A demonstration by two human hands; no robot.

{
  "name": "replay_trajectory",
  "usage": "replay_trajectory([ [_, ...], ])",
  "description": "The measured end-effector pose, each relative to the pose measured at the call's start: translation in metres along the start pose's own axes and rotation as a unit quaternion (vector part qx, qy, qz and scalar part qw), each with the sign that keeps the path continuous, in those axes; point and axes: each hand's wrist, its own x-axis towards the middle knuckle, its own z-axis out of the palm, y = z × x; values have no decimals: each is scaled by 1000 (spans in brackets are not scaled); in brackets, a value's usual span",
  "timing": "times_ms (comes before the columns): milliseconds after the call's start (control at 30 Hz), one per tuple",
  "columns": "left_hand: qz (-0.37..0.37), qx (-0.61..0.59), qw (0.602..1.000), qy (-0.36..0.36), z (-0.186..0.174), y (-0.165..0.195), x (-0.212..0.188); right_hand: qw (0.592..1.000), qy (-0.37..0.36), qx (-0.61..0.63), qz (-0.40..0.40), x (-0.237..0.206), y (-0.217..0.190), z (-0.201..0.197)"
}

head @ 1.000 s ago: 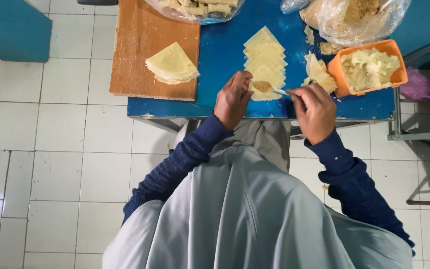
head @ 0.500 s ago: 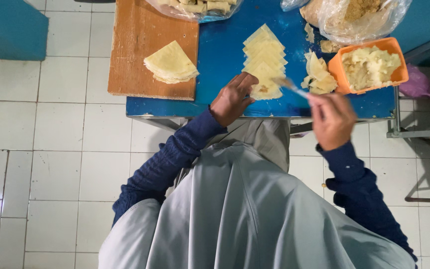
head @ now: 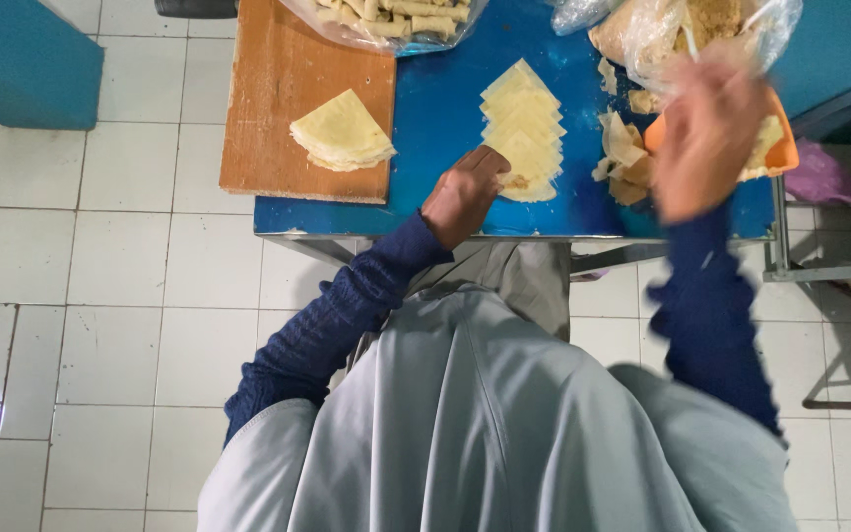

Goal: The person sits at a blue table making rolled crepe snacks. They spoon brown filling from a plastic bag into an orange container, spread the filling onto thin crepe sheets, fold and roll the sheets by hand, and place the finished rolls into a plastic bag holding a pile of similar rolls, occasionally handling broken crepe pieces.

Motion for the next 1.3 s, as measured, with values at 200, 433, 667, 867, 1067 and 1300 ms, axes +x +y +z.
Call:
replay_trajectory([
  [200, -44, -41, 998, -16, -2, -2, 3, 984, -124, 109, 65, -55, -100, -9],
  [433, -23, -9, 1000, -16, -6, 9, 3, 966, -120, 176, 149, -53, -109, 3],
  [667, -10, 15, 999, -50, -8, 14, 1, 969, -109, 221, 30, -52, -116, 9],
  [867, 24, 43, 996, -69, -5, 12, 2, 984, -112, 130, -48, -52, -110, 14],
  [1067, 36, 78, 996, -29, 2, -1, 12, 967, -169, 186, 48, -35, -90, 31],
  [1300, 28, 40, 999, -15, 6, -6, 27, 974, -140, 176, -2, -32, -102, 27],
])
